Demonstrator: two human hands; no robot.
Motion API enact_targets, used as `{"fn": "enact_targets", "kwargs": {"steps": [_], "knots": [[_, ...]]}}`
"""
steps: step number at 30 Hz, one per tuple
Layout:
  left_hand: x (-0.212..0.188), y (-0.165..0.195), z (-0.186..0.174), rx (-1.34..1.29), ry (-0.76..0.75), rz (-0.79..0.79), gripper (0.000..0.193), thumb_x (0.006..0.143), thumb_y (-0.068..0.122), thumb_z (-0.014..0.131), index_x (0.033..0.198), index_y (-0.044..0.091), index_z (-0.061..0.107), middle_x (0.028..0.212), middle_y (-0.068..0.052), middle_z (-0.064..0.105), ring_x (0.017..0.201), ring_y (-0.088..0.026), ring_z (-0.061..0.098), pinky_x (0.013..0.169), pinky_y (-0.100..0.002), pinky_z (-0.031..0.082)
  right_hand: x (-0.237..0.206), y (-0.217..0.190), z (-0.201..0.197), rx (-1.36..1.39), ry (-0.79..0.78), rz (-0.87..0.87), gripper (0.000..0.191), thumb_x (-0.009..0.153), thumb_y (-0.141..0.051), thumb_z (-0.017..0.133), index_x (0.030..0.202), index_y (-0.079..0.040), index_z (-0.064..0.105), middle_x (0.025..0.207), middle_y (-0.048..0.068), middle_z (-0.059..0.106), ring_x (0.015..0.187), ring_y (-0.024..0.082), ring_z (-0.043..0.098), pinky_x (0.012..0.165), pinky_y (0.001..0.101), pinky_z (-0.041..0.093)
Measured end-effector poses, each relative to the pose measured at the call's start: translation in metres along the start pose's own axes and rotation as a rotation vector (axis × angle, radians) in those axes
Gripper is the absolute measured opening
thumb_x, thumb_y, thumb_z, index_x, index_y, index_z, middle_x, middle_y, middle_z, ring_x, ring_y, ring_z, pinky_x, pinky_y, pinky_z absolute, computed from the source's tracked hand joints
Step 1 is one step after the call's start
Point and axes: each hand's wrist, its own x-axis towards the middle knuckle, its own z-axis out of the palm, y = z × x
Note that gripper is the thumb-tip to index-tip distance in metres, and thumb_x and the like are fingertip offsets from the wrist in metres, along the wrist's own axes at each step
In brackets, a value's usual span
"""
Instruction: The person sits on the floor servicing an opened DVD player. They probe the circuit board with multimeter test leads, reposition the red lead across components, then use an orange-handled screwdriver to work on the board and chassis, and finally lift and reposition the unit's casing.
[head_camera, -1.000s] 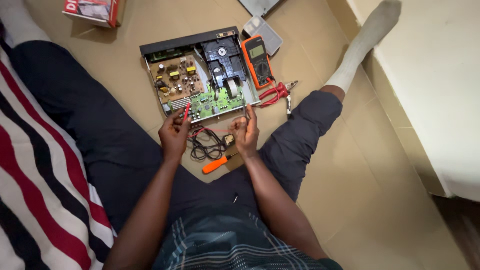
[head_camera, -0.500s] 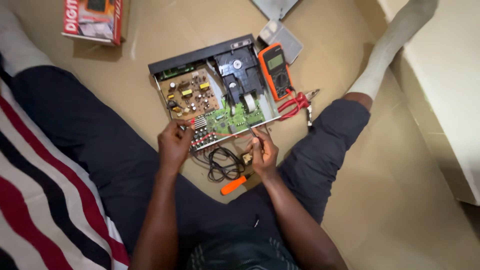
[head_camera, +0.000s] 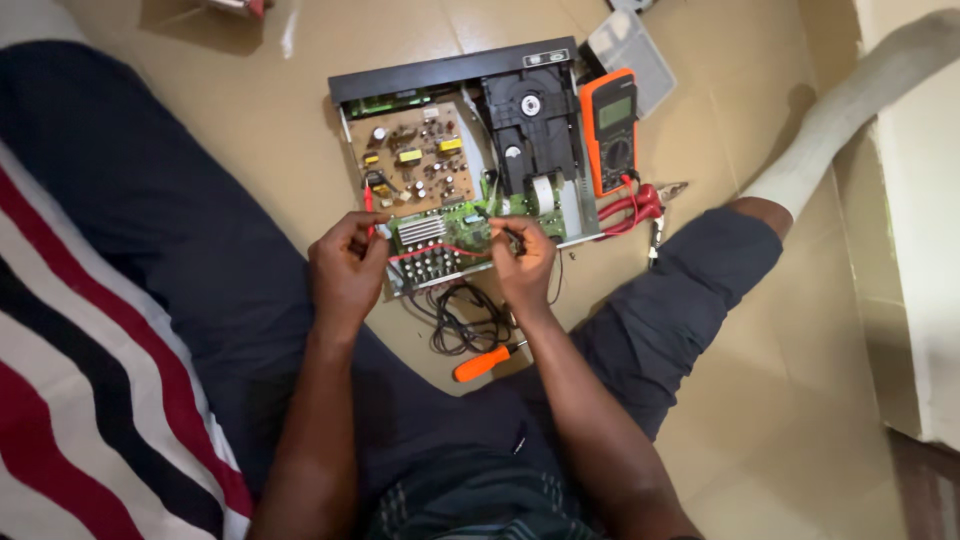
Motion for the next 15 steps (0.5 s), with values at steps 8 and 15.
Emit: {"fn": "enact_targets", "kwargs": {"steps": [8,15], "knots": [[0.003,-0.010,-0.001,-0.231,-0.106,0.208,0.039,0.096,-0.006,0.055,0.135,-0.004,0.063,0.115,-0.010,0.076,0.102,-0.012,0.072,0.092,-0.025,0.057,-0.017,-0.018,-0.020,0.203,-0.176,-0.079,0.050,0.106,-0.003,0.052,0.155,0.000,0.042,0.146,0.020,0.061,0.132,0.020,0.060,0.110,0.0325,0.047],[-0.006,-0.005,-0.005,-0.080,0.111,0.221,0.021,0.097,-0.001,0.070,0.118,-0.002,0.072,0.095,-0.007,0.074,0.084,-0.010,0.068,0.077,-0.027,0.056,-0.041,-0.039,-0.022,0.205,-0.349,-0.218,0.060,0.106,-0.003,0.045,0.164,-0.004,0.028,0.161,0.016,0.050,0.146,0.025,0.053,0.123,0.0398,0.043]]}}
